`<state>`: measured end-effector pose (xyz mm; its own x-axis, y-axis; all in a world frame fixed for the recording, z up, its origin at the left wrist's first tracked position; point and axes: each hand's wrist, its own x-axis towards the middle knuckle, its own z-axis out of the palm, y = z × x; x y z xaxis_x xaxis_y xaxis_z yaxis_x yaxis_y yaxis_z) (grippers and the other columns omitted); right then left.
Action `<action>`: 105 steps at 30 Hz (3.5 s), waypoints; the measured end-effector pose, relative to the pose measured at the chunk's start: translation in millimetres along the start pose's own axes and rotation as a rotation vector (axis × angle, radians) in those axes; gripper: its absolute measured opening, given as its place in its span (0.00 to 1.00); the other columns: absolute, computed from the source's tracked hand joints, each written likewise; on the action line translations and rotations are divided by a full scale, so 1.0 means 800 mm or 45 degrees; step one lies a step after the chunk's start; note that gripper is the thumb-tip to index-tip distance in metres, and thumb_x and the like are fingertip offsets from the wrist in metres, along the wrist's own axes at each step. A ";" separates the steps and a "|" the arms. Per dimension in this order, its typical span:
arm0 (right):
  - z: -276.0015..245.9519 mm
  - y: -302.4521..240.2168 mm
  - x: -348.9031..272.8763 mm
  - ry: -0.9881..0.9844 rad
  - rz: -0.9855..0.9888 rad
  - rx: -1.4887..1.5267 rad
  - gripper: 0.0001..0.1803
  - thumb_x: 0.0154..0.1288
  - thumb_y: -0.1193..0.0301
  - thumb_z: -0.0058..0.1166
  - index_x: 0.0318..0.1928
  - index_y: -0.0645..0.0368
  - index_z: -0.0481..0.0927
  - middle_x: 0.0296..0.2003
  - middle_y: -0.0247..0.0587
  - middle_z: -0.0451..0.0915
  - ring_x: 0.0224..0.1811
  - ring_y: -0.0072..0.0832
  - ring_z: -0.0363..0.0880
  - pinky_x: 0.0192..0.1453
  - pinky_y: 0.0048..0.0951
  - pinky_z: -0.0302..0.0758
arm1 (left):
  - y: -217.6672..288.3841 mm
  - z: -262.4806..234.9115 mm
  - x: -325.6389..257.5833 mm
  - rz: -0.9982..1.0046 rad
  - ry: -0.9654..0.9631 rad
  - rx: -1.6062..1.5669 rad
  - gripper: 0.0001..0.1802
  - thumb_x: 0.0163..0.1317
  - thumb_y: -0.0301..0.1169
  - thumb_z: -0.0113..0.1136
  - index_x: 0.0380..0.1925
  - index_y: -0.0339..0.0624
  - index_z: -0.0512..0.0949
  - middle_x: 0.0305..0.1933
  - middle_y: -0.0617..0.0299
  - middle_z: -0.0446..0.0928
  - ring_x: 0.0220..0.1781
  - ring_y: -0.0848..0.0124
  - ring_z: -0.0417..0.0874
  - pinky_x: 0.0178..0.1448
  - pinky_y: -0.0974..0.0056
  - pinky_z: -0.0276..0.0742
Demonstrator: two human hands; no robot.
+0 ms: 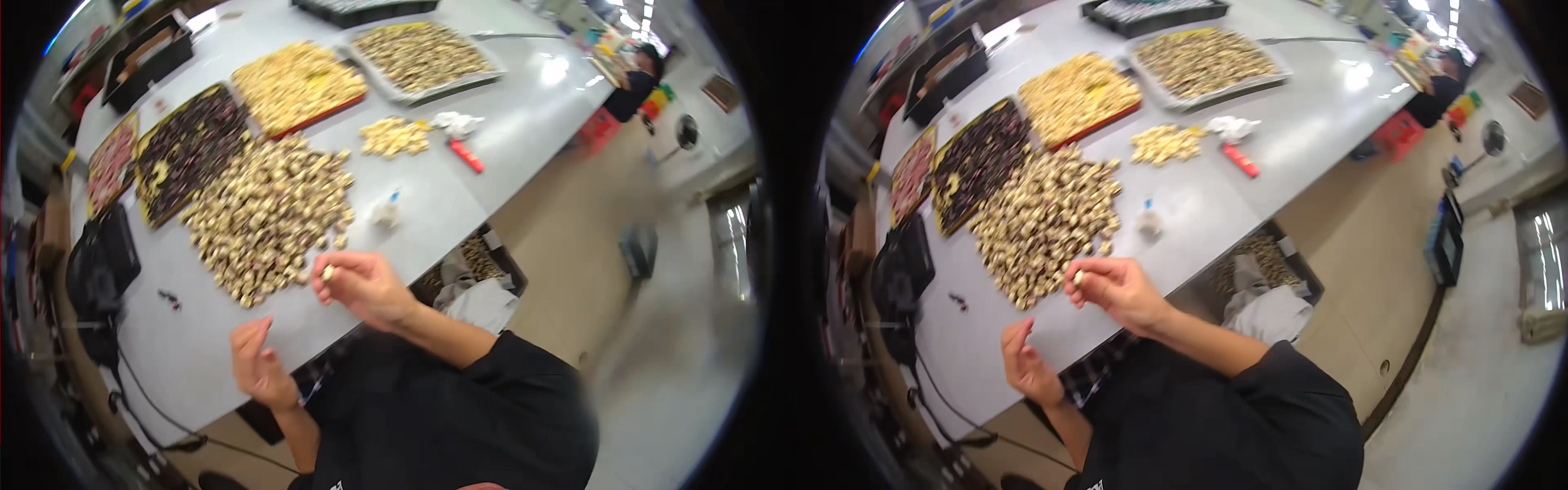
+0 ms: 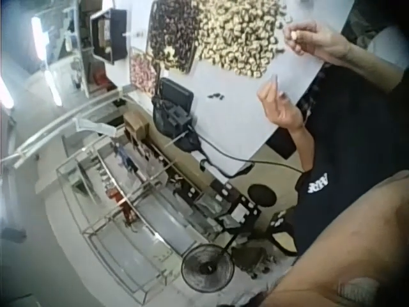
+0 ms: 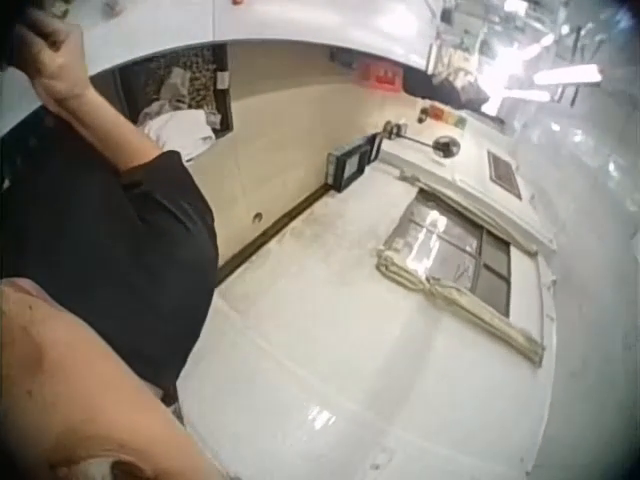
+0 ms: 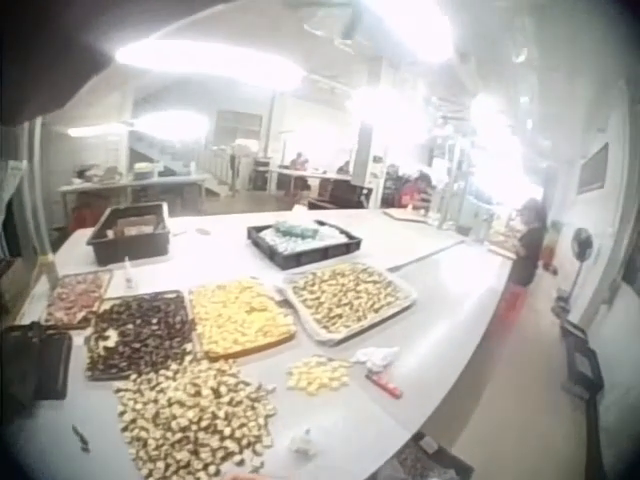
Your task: Apply glue to small black bases and attach yellow decorative components at an assembly table.
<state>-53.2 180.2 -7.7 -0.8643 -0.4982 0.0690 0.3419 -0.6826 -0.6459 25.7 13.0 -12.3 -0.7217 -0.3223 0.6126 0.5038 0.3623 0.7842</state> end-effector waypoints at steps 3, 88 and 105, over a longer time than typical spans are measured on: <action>0.001 -0.008 0.002 -0.062 -0.033 -0.014 0.15 0.66 0.70 0.50 0.47 0.69 0.73 0.39 0.41 0.75 0.43 0.25 0.74 0.47 0.27 0.72 | 0.004 0.001 0.001 -0.067 0.013 0.052 0.17 0.63 0.36 0.52 0.37 0.30 0.77 0.38 0.51 0.77 0.40 0.61 0.74 0.47 0.61 0.69; -0.069 -0.075 0.000 0.471 -0.432 -1.481 0.22 0.61 0.76 0.53 0.55 0.63 0.65 0.44 0.45 0.77 0.41 0.27 0.77 0.48 0.27 0.73 | -0.012 -0.024 0.023 -0.640 0.064 -0.254 0.12 0.54 0.16 0.57 0.40 0.31 0.74 0.42 0.57 0.76 0.44 0.72 0.76 0.52 0.69 0.71; -0.002 0.016 0.009 0.187 -0.138 -0.093 0.18 0.68 0.55 0.44 0.45 0.57 0.64 0.35 0.51 0.77 0.18 0.15 0.64 0.22 0.16 0.62 | -0.013 0.002 0.010 -0.401 -0.004 -0.582 0.14 0.47 0.13 0.64 0.35 0.32 0.75 0.38 0.52 0.76 0.37 0.67 0.77 0.44 0.66 0.75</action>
<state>-55.2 168.8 -16.5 -0.9410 -0.3368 0.0326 0.2210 -0.6848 -0.6944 13.6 8.2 -15.9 -0.8717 -0.3510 0.3419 0.4178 -0.1681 0.8929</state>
